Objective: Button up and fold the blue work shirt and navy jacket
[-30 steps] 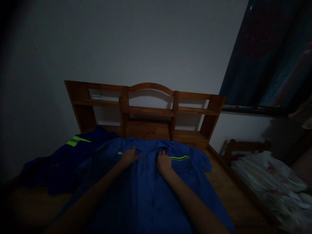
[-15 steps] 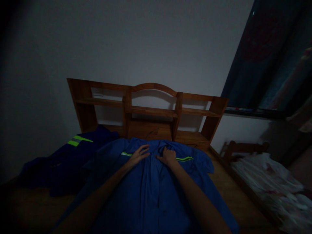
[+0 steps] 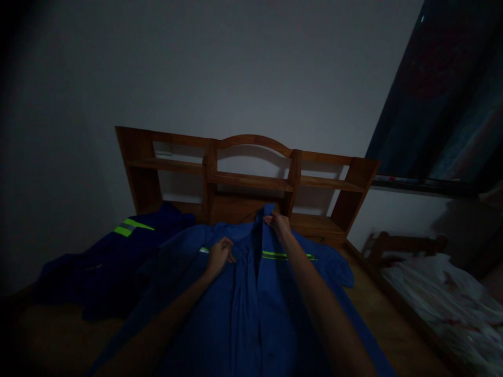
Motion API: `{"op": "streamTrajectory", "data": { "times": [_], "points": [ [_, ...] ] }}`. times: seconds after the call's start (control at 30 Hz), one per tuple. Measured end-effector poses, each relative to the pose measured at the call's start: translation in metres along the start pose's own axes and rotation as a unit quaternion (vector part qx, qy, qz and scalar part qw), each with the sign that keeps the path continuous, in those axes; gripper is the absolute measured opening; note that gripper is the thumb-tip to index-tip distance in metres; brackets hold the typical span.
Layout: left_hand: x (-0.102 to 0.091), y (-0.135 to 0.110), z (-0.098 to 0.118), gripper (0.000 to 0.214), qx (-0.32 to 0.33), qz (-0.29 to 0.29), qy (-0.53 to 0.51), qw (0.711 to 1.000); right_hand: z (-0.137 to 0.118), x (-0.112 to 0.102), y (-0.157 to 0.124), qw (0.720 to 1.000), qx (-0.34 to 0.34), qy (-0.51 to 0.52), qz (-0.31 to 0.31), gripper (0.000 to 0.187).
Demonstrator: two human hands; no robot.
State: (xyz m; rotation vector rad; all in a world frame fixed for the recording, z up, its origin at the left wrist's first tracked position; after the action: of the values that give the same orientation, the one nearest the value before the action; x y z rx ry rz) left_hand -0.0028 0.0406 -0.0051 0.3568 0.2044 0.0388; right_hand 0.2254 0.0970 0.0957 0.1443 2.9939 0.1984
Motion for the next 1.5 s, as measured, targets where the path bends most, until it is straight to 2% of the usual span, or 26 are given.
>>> {"op": "streamTrajectory", "data": {
  "times": [0.03,0.1,0.17,0.27,0.33,0.43,0.57,0.67,0.77,0.83,0.97,1.1,1.17,1.23,1.3,1.4,1.5],
  "points": [
    [0.001,-0.001,0.002,0.018,0.01,-0.012,0.009,1.0,-0.002,0.004,0.001,1.0,0.002,0.013,-0.025,0.031],
    [0.002,-0.003,0.008,0.021,0.03,-0.022,0.025,0.999,-0.001,0.013,-0.007,0.997,-0.013,-0.019,-0.071,0.046],
    [0.002,-0.005,0.016,0.022,0.067,-0.028,0.056,0.996,0.009,0.019,-0.025,0.99,-0.068,-0.092,-0.081,0.058],
    [0.002,-0.008,0.031,0.019,0.142,-0.04,0.146,0.978,0.035,0.023,-0.064,0.956,-0.186,-0.225,-0.019,0.045],
    [0.001,-0.01,0.038,0.02,0.168,-0.016,0.236,0.957,0.055,0.026,-0.087,0.932,-0.234,-0.278,0.001,0.03],
    [-0.003,-0.014,0.042,0.025,0.132,0.026,0.377,0.916,0.076,0.026,-0.104,0.917,-0.245,-0.313,-0.014,0.025],
    [-0.007,-0.016,0.033,0.029,0.042,-0.025,0.472,0.88,0.078,0.016,-0.099,0.915,-0.223,-0.336,-0.024,0.025],
    [-0.007,-0.015,0.022,0.03,0.055,-0.065,0.446,0.891,0.072,0.003,-0.093,0.908,-0.204,-0.362,-0.05,0.027],
    [-0.002,-0.011,0.008,0.037,0.124,-0.121,0.368,0.913,0.07,-0.008,-0.091,0.902,-0.188,-0.378,-0.091,0.034],
    [0.002,-0.009,0.0,0.041,0.166,-0.138,0.326,0.921,0.069,-0.012,-0.091,0.898,-0.184,-0.38,-0.122,0.036],
    [0.011,-0.01,-0.001,0.066,0.205,-0.153,0.292,0.921,0.069,-0.015,-0.092,0.884,-0.16,-0.407,-0.162,0.034],
    [0.017,-0.018,0.011,0.081,0.18,-0.224,0.307,0.907,0.069,-0.015,-0.094,0.873,-0.145,-0.427,-0.186,0.045],
    [0.02,-0.021,0.015,0.088,0.166,-0.249,0.327,0.896,0.07,-0.017,-0.095,0.872,-0.138,-0.422,-0.207,0.062],
    [0.022,-0.022,0.016,0.098,0.158,-0.255,0.339,0.892,0.071,-0.02,-0.094,0.873,-0.138,-0.412,-0.221,0.078],
    [0.023,-0.019,0.013,0.106,0.146,-0.252,0.345,0.892,0.072,-0.024,-0.093,0.878,-0.144,-0.395,-0.226,0.084],
    [0.025,-0.011,0.006,0.096,0.116,-0.263,0.368,0.884,0.072,-0.027,-0.093,0.886,-0.152,-0.372,-0.23,0.078],
    [0.029,0.003,0.002,0.083,0.073,-0.304,0.395,0.864,0.071,-0.026,-0.094,0.882,-0.146,-0.401,-0.201,0.055]
  ]
}}
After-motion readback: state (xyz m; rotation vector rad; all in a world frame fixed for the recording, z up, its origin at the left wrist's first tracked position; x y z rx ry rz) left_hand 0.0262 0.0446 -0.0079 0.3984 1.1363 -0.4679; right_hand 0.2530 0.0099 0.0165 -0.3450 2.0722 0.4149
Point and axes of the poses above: each hand's wrist, its own y-axis towards the middle knuckle, its own x-axis out of the palm, z = x × y, the point moved 2 cm from there along y, towards the middle knuckle, and after that the axes turned 4 degrees about x, right-handed, at the moved point
